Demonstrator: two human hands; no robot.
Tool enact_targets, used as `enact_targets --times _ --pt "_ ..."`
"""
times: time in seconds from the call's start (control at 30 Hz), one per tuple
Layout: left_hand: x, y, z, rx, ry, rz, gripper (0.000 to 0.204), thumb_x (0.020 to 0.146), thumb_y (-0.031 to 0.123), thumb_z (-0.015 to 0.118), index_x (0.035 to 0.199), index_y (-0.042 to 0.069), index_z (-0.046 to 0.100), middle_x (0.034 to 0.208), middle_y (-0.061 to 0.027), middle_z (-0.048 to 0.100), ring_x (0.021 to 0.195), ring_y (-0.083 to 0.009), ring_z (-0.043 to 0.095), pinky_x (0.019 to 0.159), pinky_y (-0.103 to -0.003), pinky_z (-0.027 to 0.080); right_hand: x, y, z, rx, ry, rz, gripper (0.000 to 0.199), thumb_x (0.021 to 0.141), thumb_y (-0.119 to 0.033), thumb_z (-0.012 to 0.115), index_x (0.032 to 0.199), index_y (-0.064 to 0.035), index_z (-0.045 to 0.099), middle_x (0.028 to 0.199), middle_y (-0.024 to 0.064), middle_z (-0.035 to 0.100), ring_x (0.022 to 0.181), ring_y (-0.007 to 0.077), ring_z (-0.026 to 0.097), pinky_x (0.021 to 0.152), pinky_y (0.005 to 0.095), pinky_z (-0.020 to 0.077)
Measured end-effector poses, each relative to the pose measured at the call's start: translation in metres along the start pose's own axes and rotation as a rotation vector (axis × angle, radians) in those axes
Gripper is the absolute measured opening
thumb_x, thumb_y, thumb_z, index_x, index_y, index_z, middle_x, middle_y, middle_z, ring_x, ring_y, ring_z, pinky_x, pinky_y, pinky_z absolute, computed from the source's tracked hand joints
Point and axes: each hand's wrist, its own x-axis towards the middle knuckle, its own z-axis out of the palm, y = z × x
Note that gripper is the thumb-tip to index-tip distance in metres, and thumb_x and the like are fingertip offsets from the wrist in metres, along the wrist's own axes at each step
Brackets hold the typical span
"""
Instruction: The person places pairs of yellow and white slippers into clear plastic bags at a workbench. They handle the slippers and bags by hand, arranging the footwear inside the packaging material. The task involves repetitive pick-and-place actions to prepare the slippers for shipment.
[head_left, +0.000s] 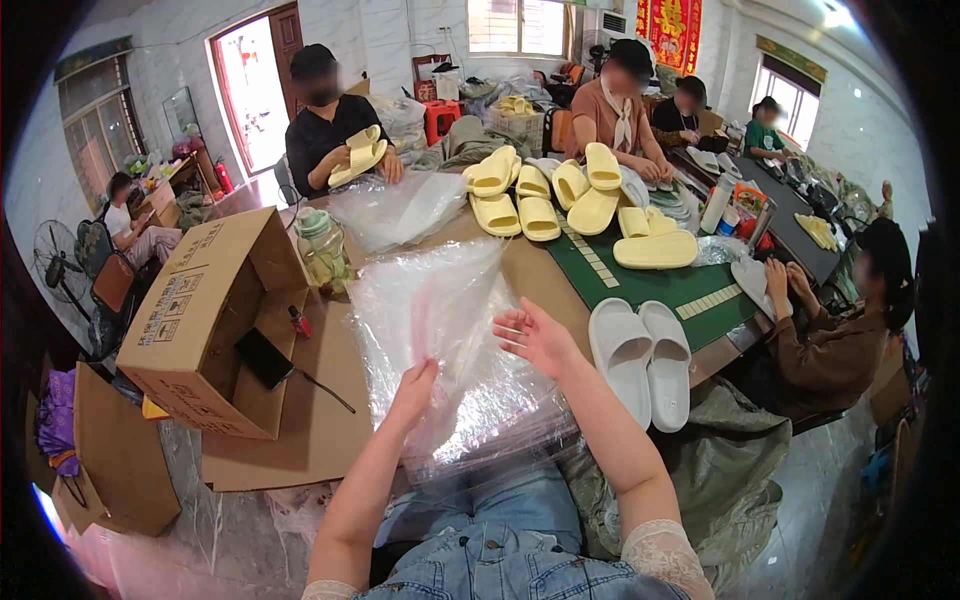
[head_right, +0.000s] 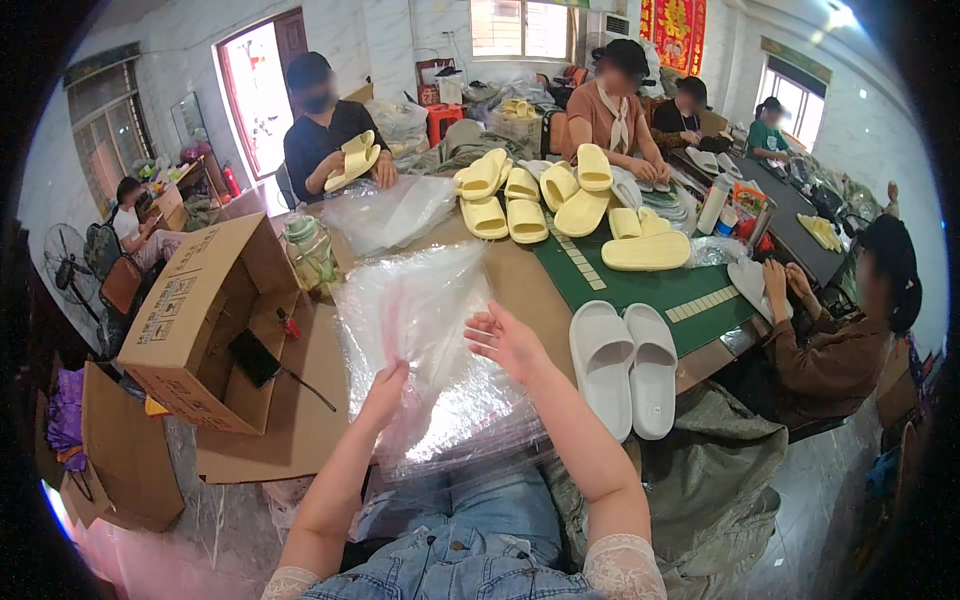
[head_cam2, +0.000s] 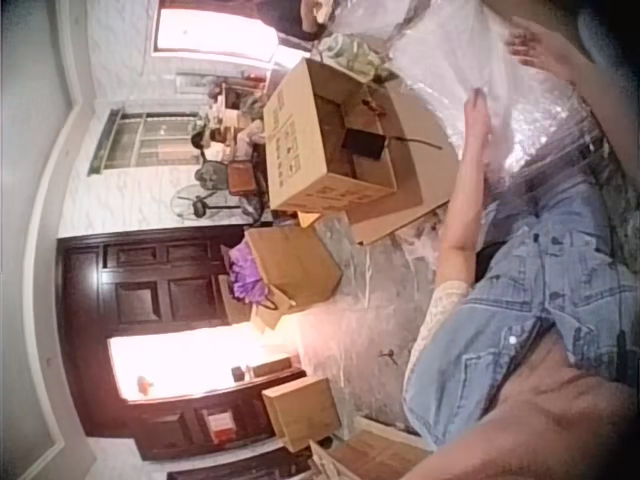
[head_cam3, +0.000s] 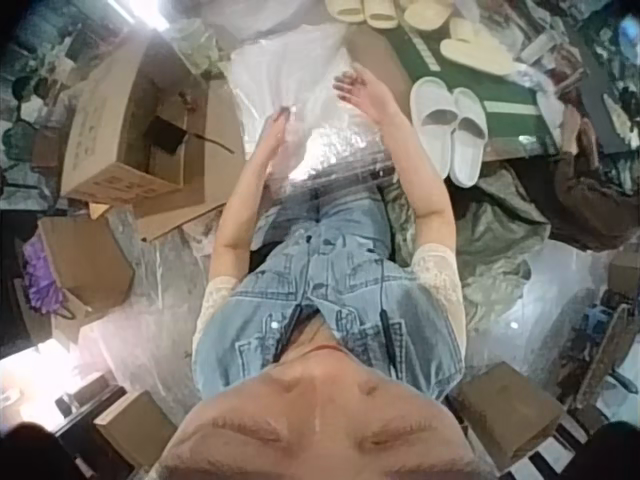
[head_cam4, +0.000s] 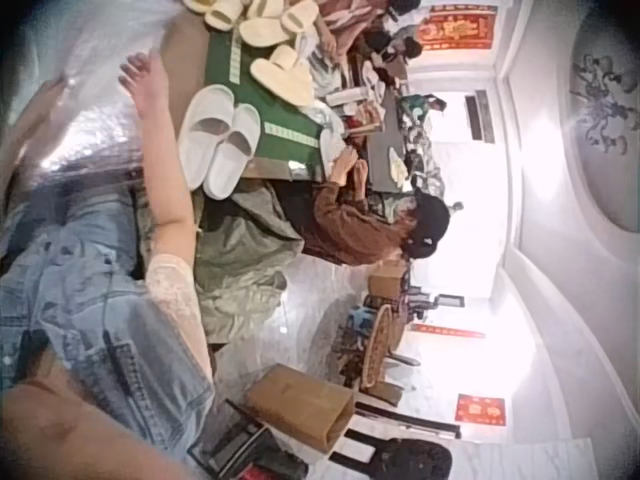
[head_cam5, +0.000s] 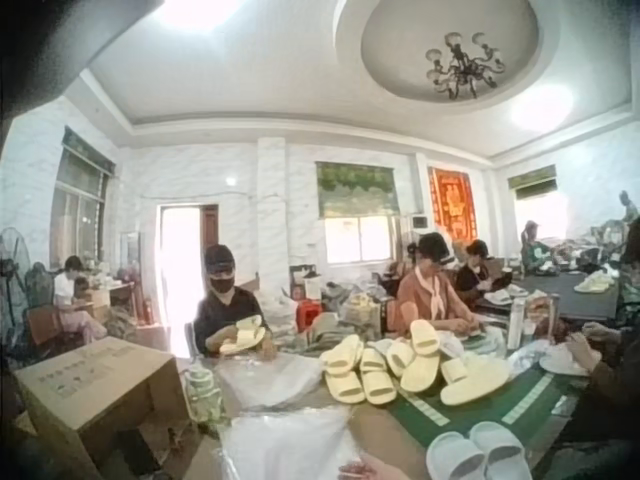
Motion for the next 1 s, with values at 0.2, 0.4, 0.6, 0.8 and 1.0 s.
enact_targets --times 0.2,0.4,0.6,0.8,1.0 --pt "-0.002 -0.005 -0.007 -0.307 0.022 -0.241 0.080 0.103 0.055 0.052 0.150 -0.008 0.036 0.146 -0.0213 0.051 0.134 -0.0282 0.049 0.112 -0.040 0.037 -0.004 0.050 -0.021 -0.091 0.010 0.019 0.050 0.102 -0.039 0.057 0.135 -0.0014 0.053 0.130 0.0122 0.061 0.119 0.0254 0.060 0.097 0.0390 0.0499" --pt "-0.031 0.018 0.007 -0.486 -0.039 -0.224 0.058 0.107 0.049 0.046 0.133 -0.001 0.056 0.117 -0.0120 0.065 0.105 -0.0226 0.063 0.092 -0.040 0.052 -0.025 0.094 -0.004 -0.045 -0.025 -0.002 0.053 0.102 -0.032 0.061 0.144 -0.0025 0.047 0.138 0.0108 0.055 0.124 0.0266 0.057 0.098 0.0380 0.0505" --pt "-0.064 0.029 0.029 -0.076 -0.060 -0.005 0.059 0.106 0.043 0.049 0.139 -0.005 0.052 0.129 -0.0185 0.063 0.115 -0.0234 0.061 0.100 -0.036 0.048 -0.043 0.114 0.010 0.023 -0.082 0.025 0.060 0.106 -0.046 0.048 0.149 -0.0039 0.042 0.148 0.0106 0.048 0.126 0.0292 0.055 0.100 0.0399 0.0494" --pt "-0.065 0.020 0.070 0.587 -0.137 0.452 0.064 0.101 0.042 0.055 0.148 -0.001 0.045 0.140 -0.0328 0.053 0.132 -0.0398 0.052 0.111 -0.044 0.041 -0.048 0.119 -0.035 0.296 0.006 0.086 0.061 0.107 -0.053 0.041 0.144 -0.0048 0.047 0.143 0.0130 0.052 0.126 0.0279 0.054 0.100 0.0417 0.0486" --pt "-0.057 0.015 0.075 0.846 -0.172 0.599 0.105 0.079 0.067 0.072 0.153 0.002 0.037 0.154 -0.0314 0.038 0.148 -0.0452 0.029 0.121 -0.049 0.028 -0.098 0.073 -0.071 -0.212 0.460 -0.530 0.032 0.103 -0.019 0.054 0.129 -0.0013 0.060 0.123 0.0096 0.065 0.113 0.0221 0.061 0.101 0.0355 0.0467"
